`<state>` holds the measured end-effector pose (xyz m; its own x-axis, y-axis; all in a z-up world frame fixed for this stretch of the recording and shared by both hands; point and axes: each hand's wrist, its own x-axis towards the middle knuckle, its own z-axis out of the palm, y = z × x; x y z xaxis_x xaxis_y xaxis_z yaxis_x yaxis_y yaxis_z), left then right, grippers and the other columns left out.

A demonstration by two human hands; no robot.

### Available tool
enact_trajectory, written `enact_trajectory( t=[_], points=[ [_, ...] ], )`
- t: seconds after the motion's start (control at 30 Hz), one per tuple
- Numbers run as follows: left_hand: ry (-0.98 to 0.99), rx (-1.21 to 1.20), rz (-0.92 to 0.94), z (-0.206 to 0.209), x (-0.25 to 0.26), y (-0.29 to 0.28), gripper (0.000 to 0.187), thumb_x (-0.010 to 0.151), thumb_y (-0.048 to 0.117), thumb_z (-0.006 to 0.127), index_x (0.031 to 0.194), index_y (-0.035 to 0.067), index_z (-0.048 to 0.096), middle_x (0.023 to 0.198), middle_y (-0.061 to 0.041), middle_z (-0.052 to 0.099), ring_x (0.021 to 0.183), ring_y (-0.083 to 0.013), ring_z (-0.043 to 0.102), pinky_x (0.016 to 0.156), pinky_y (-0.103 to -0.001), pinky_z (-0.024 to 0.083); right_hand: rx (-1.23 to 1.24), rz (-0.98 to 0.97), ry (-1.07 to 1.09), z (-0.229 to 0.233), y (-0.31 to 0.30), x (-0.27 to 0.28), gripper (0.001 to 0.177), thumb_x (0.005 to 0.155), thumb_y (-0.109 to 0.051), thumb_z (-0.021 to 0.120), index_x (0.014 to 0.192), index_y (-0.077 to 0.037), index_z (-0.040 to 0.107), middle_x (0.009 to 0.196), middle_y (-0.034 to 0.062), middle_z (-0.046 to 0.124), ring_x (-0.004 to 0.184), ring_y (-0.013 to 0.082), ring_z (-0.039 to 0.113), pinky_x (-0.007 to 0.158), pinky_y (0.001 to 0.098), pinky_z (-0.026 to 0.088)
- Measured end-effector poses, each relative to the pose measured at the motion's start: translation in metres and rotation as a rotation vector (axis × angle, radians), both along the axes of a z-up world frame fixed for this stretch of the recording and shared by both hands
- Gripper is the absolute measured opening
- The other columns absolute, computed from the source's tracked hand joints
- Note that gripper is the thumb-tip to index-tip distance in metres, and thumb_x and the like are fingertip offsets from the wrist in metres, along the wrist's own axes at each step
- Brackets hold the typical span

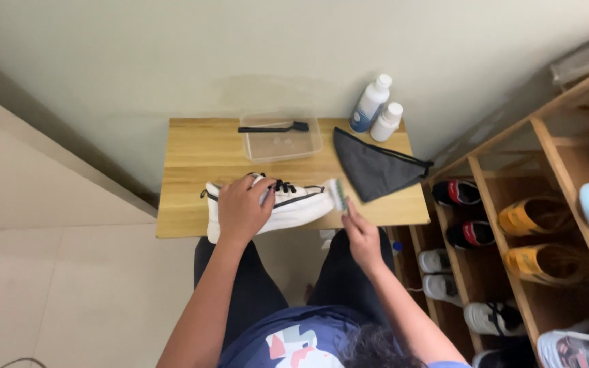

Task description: Scrubbing the front and side panels of a white sneaker with a small cleaning brush at a table.

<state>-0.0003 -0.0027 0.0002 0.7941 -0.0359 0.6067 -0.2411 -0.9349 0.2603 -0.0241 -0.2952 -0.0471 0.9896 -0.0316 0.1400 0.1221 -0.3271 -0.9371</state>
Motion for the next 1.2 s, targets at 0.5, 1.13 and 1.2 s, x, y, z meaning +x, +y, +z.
enact_trajectory(
  t=[0.5, 1.13, 1.2],
  points=[
    [0.138, -0.023, -0.014, 0.015, -0.010, -0.001, 0.020, 0.096, 0.035, 0.064, 0.111, 0.032, 0.077, 0.082, 0.001, 0.067, 0.080, -0.0207, 0.072, 0.075, -0.033, 0.051, -0.141, 0.089, -0.003, 0.014, 0.008, -0.009, 0.044, 0.092, -0.018, 0.071, 0.135, -0.026, 0.069, 0.127, 0.0084, 0.073, 0.122, 0.0273, 0.065, 0.104, 0.0424, 0.052],
    [0.129, -0.015, -0.036, 0.025, -0.012, -0.002, 0.021, 0.097, 0.034, 0.063, 0.110, 0.029, 0.078, 0.082, -0.002, 0.068, 0.080, -0.0219, 0.072, 0.075, -0.033, 0.051, -0.112, -0.010, 0.051, 0.021, -0.001, 0.009, 0.041, 0.097, -0.018, 0.065, 0.137, -0.022, 0.066, 0.134, 0.0126, 0.067, 0.129, 0.0302, 0.058, 0.112, 0.0453, 0.046],
    [0.115, -0.013, -0.031, 0.023, -0.013, -0.002, 0.020, 0.094, 0.033, 0.066, 0.110, 0.029, 0.078, 0.084, -0.003, 0.068, 0.084, -0.0244, 0.073, 0.076, -0.035, 0.051, -0.079, 0.001, 0.085, 0.036, 0.006, -0.004, 0.044, 0.097, -0.018, 0.063, 0.141, -0.020, 0.063, 0.137, 0.0161, 0.066, 0.132, 0.0322, 0.056, 0.114, 0.0480, 0.043]
  ],
)
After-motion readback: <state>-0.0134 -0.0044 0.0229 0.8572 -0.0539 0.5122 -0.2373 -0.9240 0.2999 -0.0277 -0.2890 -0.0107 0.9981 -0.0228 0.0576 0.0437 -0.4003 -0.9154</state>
